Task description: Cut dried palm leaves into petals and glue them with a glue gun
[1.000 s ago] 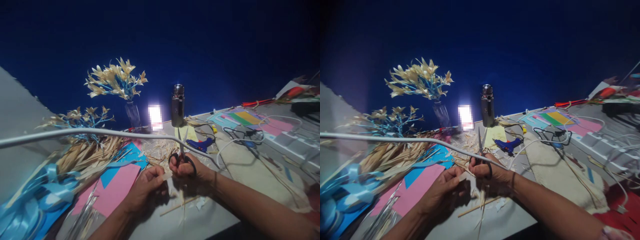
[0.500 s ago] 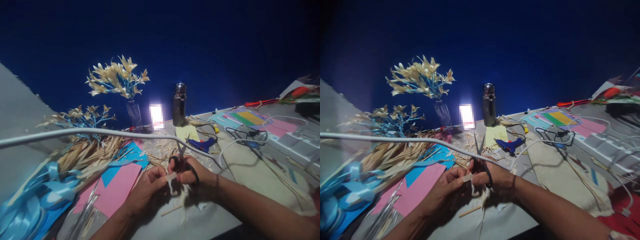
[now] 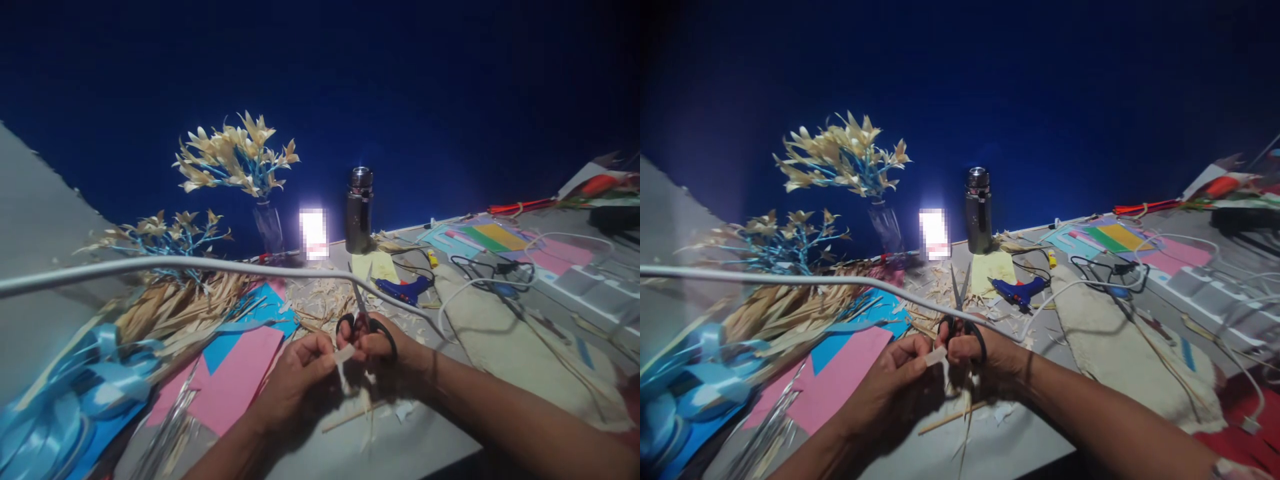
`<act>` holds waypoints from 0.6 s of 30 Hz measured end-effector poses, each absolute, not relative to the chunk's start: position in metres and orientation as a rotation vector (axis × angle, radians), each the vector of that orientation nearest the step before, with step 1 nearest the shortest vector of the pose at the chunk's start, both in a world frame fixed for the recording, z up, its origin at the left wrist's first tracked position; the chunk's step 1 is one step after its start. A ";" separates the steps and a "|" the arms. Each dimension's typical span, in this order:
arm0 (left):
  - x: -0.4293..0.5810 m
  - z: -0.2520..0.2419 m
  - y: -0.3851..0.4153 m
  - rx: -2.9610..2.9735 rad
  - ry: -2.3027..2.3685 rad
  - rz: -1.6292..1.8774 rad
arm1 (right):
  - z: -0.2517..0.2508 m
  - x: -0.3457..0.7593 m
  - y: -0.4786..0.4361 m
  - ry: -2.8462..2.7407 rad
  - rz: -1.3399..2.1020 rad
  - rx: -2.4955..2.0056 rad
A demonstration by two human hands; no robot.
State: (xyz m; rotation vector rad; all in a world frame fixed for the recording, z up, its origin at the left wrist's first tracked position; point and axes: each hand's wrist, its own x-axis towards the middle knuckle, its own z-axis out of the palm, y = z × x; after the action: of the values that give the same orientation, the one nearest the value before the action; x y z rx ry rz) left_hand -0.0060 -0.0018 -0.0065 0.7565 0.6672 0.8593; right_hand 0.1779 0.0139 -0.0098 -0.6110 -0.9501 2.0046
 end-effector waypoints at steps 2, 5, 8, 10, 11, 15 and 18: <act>-0.003 -0.007 -0.004 0.724 0.697 0.913 | -0.012 0.177 0.013 -1.026 1.951 -0.689; 0.001 -0.003 -0.007 0.705 0.696 0.954 | -0.015 0.173 0.009 -1.095 1.838 -0.776; 0.002 0.000 -0.007 0.741 0.656 0.928 | -0.015 0.170 0.007 -1.037 1.871 -0.698; -0.001 -0.002 -0.005 0.780 0.642 0.891 | -0.014 0.169 0.008 -0.969 1.960 -0.616; -0.003 -0.004 -0.004 0.786 0.642 0.876 | -0.013 0.170 0.008 -0.950 1.993 -0.586; -0.007 -0.012 -0.002 0.766 0.676 0.864 | -0.012 0.173 0.012 -1.008 1.997 -0.673; -0.004 -0.007 -0.004 0.816 0.724 0.900 | -0.016 0.172 0.011 -1.020 1.883 -0.791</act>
State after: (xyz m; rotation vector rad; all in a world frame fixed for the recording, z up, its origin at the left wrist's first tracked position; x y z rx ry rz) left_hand -0.0042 -0.0038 -0.0071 0.8157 0.7244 0.9002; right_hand 0.1724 0.0109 -0.0157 -0.7905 -1.0205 1.8830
